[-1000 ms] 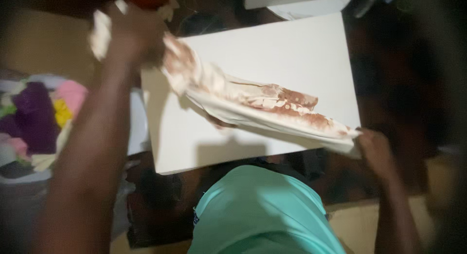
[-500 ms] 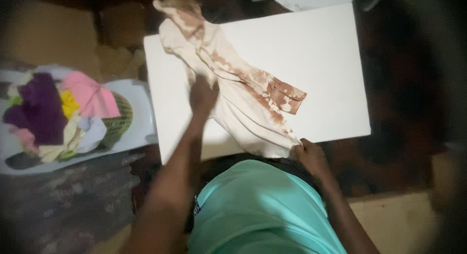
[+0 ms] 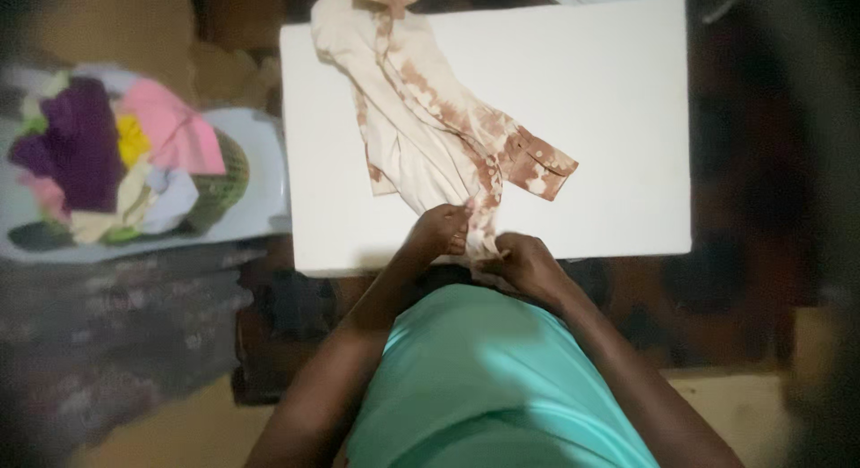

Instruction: The person spreads a shirt on a table, smooths the fabric with their hands, and begins folding the sleeves and body of the garment.

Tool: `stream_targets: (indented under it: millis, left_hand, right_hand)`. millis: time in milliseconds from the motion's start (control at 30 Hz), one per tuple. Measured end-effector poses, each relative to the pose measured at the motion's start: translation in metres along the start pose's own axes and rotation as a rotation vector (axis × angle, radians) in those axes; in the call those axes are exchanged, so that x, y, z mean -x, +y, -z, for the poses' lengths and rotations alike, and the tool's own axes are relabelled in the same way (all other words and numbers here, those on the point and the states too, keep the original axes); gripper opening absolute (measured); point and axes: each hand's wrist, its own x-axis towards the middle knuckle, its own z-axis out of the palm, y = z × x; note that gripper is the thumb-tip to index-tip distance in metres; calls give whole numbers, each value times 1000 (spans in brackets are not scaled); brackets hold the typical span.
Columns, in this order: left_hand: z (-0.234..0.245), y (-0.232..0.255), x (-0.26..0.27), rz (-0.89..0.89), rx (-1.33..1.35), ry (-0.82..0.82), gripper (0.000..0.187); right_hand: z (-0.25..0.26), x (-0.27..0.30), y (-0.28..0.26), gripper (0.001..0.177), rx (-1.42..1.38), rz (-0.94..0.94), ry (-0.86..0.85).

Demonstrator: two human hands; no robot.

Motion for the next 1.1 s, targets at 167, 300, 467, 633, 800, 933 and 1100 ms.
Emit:
stream_targets:
  millis: [167, 300, 467, 633, 800, 933, 1100]
  left_hand:
    - [-20, 17, 6, 232, -55, 158, 37]
    - [-19, 52, 22, 327, 18, 309, 34]
    - [-15, 98, 46, 372, -68, 562, 27]
    - [-11, 117, 61, 304, -232, 623, 27]
    - [6, 140, 64, 293, -224, 758, 20]
    - [21, 163, 72, 408, -241, 706, 22]
    - [30, 140, 69, 249, -401, 470, 26]
  right_hand:
    - [-8, -18, 18, 29, -39, 72, -72]
    - [1, -24, 36, 24, 47, -69, -143]
    - [20, -24, 79, 40, -81, -217, -142]
    - [35, -16, 126, 55, -571, -294, -55]
    - [74, 18, 130, 59, -1226, -126, 77]
    - [70, 24, 164, 59, -1298, -32, 67]
    - [-7, -46, 255, 75, -47, -339, -40]
